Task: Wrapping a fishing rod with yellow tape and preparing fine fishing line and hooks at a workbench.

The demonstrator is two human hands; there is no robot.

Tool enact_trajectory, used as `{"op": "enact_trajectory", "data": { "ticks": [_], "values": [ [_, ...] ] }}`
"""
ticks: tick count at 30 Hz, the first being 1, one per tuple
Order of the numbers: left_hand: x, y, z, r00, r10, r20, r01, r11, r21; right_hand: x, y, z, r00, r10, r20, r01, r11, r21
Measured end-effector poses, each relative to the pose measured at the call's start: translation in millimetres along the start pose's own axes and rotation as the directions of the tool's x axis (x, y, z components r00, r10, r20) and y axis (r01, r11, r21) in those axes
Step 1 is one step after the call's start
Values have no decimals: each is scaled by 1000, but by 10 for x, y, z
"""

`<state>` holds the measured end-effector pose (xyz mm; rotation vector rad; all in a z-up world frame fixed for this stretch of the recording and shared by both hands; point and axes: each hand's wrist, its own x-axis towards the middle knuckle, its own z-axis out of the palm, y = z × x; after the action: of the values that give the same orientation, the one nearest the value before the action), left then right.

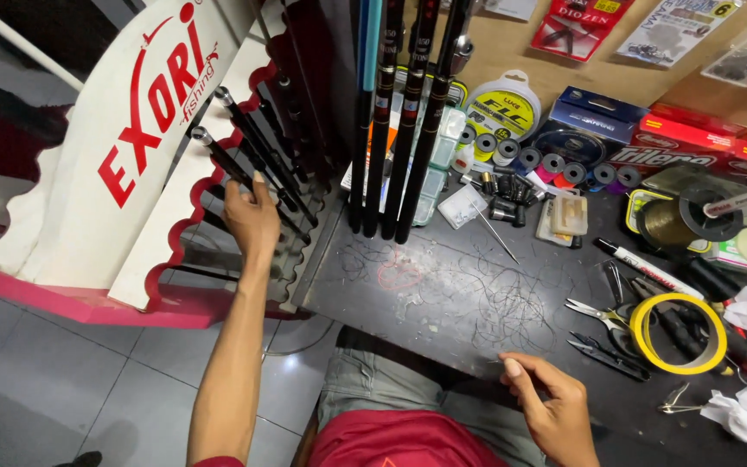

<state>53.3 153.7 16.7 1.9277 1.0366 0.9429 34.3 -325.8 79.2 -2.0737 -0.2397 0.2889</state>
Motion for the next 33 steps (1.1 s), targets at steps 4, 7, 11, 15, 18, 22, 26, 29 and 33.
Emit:
{"op": "enact_trajectory", "data": {
  "ticks": [4, 7, 11, 15, 18, 22, 26, 29, 33],
  "values": [
    [-4, 70, -57, 999, 48, -10, -48, 999, -11, 3, 4, 22, 999, -37, 36, 36, 999, 19],
    [-39, 55, -70, 993, 114, -20, -114, 993, -38, 5, -4, 28, 998, -41, 50, 40, 999, 16],
    [-89, -25, -103, 974, 219, -52, -218, 975, 35, 11, -24, 44, 995, -76, 66, 76, 997, 4],
    [-246, 331, -261, 964, 257, -70, -253, 965, 68, -3, -73, 69, 994, -74, 77, 72, 997, 23],
    [-362, 588, -363, 924, 364, -122, -345, 927, 147, -17, -114, 78, 992, -94, 80, 92, 995, 34],
    [-486, 991, -554, 732, 632, -254, -581, 774, 253, -45, -114, 82, 988, -137, 72, 135, 990, 42],
    [-528, 1267, -721, 569, 733, -372, -733, 658, 175, -82, -86, 80, 985, -160, 62, 158, 987, 22],
    [-635, 1327, -842, 589, 732, -342, -758, 647, 77, -121, -100, 84, 980, -190, 64, 191, 982, 1],
    [-836, 1621, -1042, 612, 714, -341, -756, 654, 12, -183, -214, 206, 985, -161, 67, 157, 986, 58]
  ]
}}
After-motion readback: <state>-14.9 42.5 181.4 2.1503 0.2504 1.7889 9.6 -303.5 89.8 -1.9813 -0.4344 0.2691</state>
